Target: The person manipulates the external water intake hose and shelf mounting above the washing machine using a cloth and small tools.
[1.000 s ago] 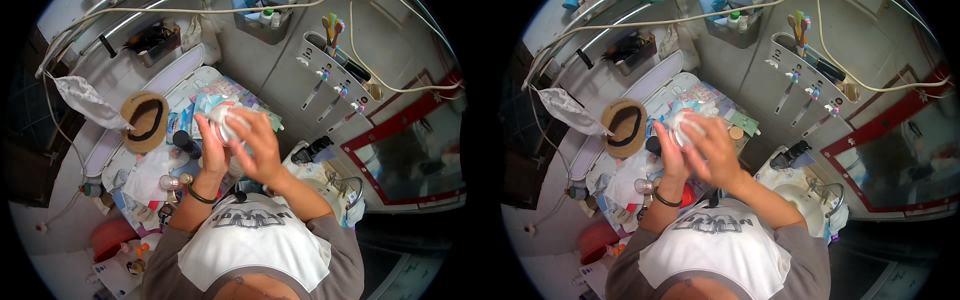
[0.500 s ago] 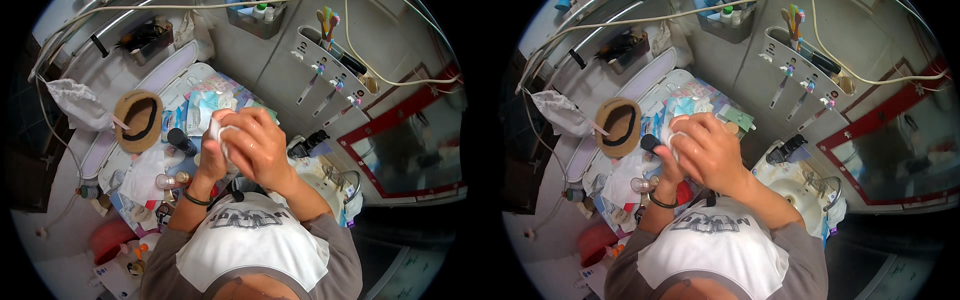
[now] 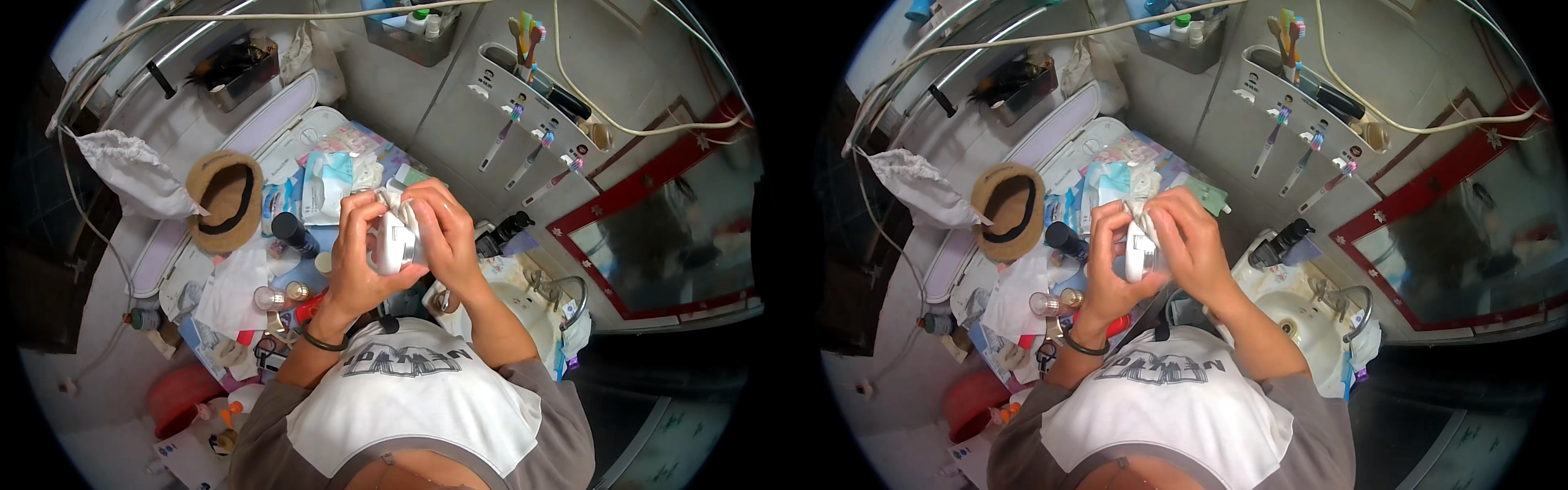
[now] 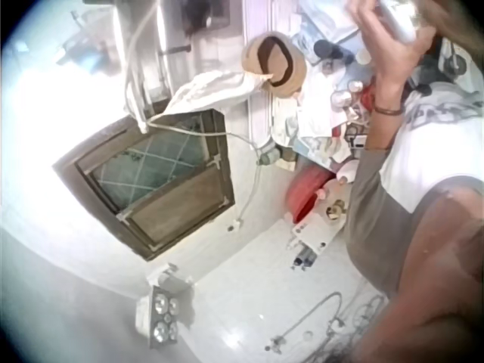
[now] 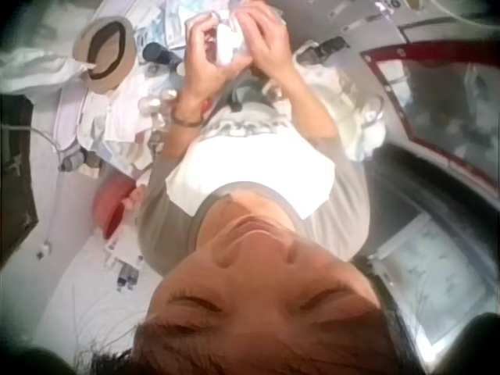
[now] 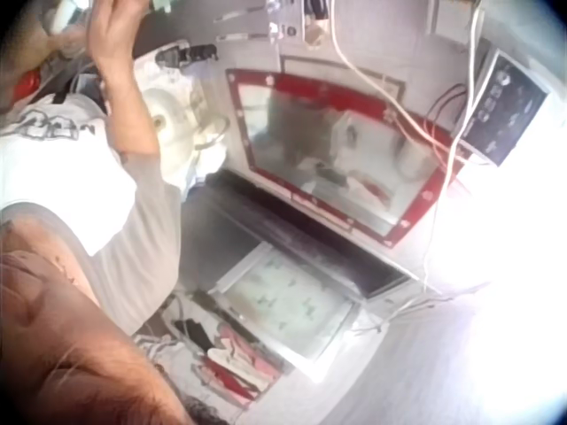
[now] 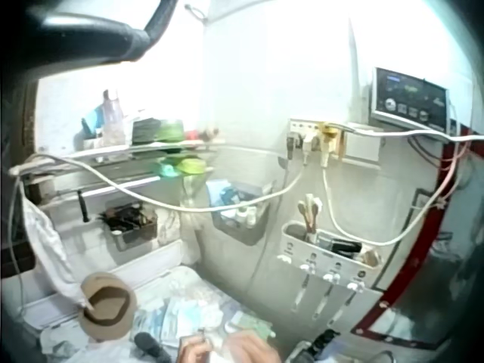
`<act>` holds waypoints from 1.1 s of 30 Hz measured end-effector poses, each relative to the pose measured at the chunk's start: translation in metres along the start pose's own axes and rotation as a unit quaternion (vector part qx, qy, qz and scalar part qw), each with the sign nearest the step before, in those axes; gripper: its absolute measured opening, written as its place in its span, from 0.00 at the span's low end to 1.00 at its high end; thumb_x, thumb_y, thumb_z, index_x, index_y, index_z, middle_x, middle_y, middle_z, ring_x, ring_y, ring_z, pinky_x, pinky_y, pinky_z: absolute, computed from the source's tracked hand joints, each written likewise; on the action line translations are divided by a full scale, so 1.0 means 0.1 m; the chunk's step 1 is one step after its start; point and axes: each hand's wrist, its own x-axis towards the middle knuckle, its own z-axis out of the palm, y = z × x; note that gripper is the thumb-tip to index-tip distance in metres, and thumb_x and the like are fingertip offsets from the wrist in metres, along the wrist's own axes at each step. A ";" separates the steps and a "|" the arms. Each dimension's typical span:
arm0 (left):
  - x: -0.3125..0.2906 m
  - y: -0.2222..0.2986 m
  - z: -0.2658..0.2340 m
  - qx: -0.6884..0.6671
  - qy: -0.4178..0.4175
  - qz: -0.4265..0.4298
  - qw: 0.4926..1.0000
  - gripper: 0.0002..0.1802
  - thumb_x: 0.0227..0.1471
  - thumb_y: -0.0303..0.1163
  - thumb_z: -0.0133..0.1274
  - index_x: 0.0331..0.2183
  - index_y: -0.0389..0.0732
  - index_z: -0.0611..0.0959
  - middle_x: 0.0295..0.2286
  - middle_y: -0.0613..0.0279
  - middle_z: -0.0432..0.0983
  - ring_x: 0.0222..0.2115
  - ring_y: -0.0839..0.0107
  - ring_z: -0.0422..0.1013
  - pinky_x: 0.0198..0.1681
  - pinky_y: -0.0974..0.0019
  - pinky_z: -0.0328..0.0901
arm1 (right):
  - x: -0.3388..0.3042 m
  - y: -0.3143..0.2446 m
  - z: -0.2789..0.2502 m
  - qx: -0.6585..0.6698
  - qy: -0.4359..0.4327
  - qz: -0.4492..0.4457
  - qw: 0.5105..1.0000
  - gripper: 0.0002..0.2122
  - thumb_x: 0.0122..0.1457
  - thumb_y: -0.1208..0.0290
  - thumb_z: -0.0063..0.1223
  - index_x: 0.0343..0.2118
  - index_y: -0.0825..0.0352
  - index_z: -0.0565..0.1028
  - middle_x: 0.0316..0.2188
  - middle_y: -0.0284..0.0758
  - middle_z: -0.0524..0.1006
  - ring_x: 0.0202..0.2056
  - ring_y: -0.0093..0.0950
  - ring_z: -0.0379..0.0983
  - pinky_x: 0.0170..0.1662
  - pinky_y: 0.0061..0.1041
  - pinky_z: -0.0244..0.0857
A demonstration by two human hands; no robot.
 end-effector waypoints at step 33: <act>-0.06 0.03 0.02 -0.315 0.110 -0.256 0.907 0.20 0.66 0.41 0.42 0.51 0.37 0.73 0.35 0.60 0.78 0.18 0.85 0.63 0.16 0.81 0.53 | -0.47 0.19 0.28 -0.176 0.033 -0.137 0.974 0.11 0.53 0.74 0.64 0.38 0.70 0.76 0.27 0.39 0.78 0.23 0.35 0.76 0.25 0.31 0.68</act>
